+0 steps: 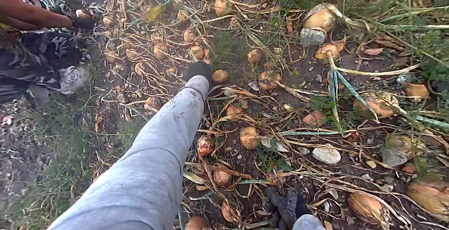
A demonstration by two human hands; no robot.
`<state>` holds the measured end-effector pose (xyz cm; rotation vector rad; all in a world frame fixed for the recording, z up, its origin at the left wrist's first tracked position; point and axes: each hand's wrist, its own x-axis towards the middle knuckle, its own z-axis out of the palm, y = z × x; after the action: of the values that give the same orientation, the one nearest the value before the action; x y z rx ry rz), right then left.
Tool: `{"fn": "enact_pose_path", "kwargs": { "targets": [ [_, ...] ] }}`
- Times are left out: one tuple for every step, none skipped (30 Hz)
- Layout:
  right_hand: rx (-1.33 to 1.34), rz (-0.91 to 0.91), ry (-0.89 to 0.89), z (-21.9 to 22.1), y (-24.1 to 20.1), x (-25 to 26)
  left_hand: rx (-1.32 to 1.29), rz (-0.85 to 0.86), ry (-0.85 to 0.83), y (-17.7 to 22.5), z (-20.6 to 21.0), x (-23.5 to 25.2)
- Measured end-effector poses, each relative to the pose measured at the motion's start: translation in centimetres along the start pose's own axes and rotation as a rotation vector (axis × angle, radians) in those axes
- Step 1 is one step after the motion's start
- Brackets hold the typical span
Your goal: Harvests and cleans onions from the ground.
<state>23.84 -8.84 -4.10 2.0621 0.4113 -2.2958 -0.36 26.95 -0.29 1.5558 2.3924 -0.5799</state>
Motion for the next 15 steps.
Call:
{"fn": "enact_pose_path", "kwargs": {
  "targets": [
    [0.007, 0.001, 0.005, 0.0, 0.0, 0.0, 0.04, 0.037, -0.012, -0.5, 0.0, 0.2],
    [0.02, 0.001, 0.005, 0.0, -0.1, 0.0, 0.065, 0.042, -0.024, -1.1, 0.0, 0.6],
    [0.026, 0.005, 0.004, 0.1, -0.3, -0.1, 0.084, 0.006, -0.021, -1.8, -0.1, 1.2],
    [0.017, 0.015, 0.005, 0.1, -0.5, -0.3, 0.097, -0.066, 0.006, -3.0, -0.2, 1.4],
    [0.006, 0.021, 0.006, -0.1, -0.4, -0.4, 0.121, -0.133, 0.032, -4.7, -0.3, 1.6],
    [0.0, 0.026, 0.007, -0.4, -0.3, -0.3, 0.136, -0.153, 0.01, -6.8, -0.8, 2.1],
    [0.002, 0.024, 0.005, -0.4, -0.2, -0.2, 0.158, -0.152, -0.096, -8.5, -2.6, 2.3],
    [0.004, 0.024, -0.001, -0.2, 0.0, -0.3, 0.182, -0.123, 0.027, -10.7, -2.4, 2.4],
    [0.009, 0.023, -0.002, 0.0, 0.1, -0.3, 0.22, -0.126, 0.066, -11.5, -3.1, 1.8],
    [0.007, 0.013, 0.004, 0.1, 0.3, -0.3, 0.236, -0.126, 0.033, -11.4, -4.3, 0.6],
    [0.001, 0.002, 0.01, 0.0, 0.3, -0.2, 0.214, -0.12, -0.044, -11.0, -5.4, -1.3],
    [-0.008, -0.013, 0.014, 0.0, 0.2, -0.1, 0.133, -0.052, -0.088, -10.9, -6.2, -3.4],
    [-0.016, -0.024, 0.018, 0.0, 0.3, 0.0, 0.058, 0.092, -0.077, -11.8, -6.1, -6.1],
    [-0.029, -0.031, 0.025, 0.0, 0.5, 0.0, -0.007, 0.204, -0.12, -12.3, -5.8, -8.8],
    [-0.049, -0.033, 0.03, 0.0, 0.4, -0.1, 0.006, 0.265, -0.212, -12.0, -5.7, -10.8]
  ]
}}
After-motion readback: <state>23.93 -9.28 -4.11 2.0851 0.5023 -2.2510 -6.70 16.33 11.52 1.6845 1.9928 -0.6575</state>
